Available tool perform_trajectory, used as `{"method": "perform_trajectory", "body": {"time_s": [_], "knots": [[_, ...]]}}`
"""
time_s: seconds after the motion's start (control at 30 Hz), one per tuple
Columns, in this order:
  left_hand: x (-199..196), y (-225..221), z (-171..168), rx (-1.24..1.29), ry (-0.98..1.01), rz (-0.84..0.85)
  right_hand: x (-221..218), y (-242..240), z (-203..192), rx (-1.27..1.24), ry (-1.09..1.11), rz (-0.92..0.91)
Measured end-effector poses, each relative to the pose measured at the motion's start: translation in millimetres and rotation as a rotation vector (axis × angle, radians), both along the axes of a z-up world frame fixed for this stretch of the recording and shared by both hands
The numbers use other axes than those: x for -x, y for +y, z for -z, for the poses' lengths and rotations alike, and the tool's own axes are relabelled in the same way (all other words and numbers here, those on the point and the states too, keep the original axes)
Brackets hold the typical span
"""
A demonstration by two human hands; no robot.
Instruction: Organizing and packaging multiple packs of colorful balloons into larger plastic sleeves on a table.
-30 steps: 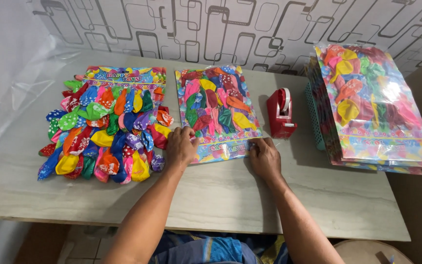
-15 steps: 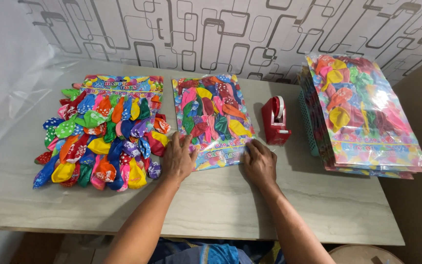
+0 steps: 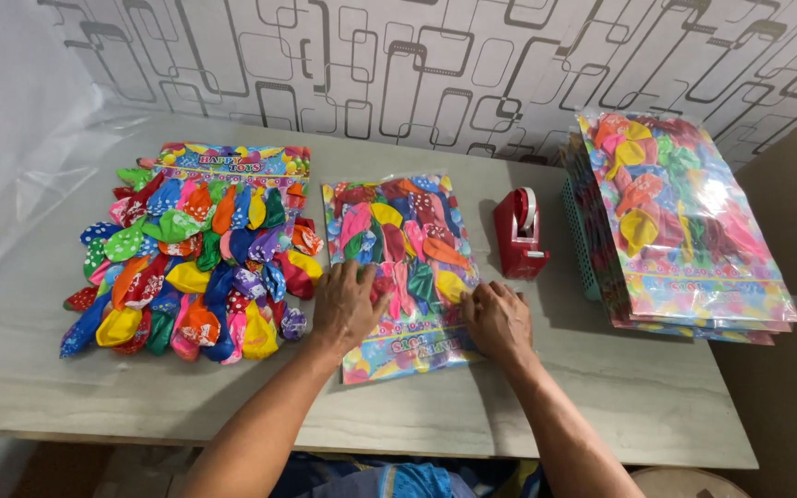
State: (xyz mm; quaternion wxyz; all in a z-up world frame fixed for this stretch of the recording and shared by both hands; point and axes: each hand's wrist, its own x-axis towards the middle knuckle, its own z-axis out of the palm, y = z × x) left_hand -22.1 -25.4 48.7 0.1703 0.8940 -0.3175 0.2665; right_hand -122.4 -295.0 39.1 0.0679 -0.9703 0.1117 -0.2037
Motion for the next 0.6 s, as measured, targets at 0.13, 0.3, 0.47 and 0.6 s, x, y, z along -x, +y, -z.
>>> {"method": "perform_trajectory", "body": {"time_s": [0.13,0.3,0.47,0.6], "knots": [[12,-6,3,-0.029,0.118,0.089,-1,38,-44,-0.131,0.062,-0.265],[4,1,20,-0.088,0.107,0.191,-5,38,-21,0.089,0.020,-0.223],[-8,-8,23,-0.050,0.112,0.254,4,40,-38,0.041,0.177,-0.093],[-19,-20,8,0.021,0.161,0.132,-32,27,-14,-0.094,0.013,-0.187]]}}
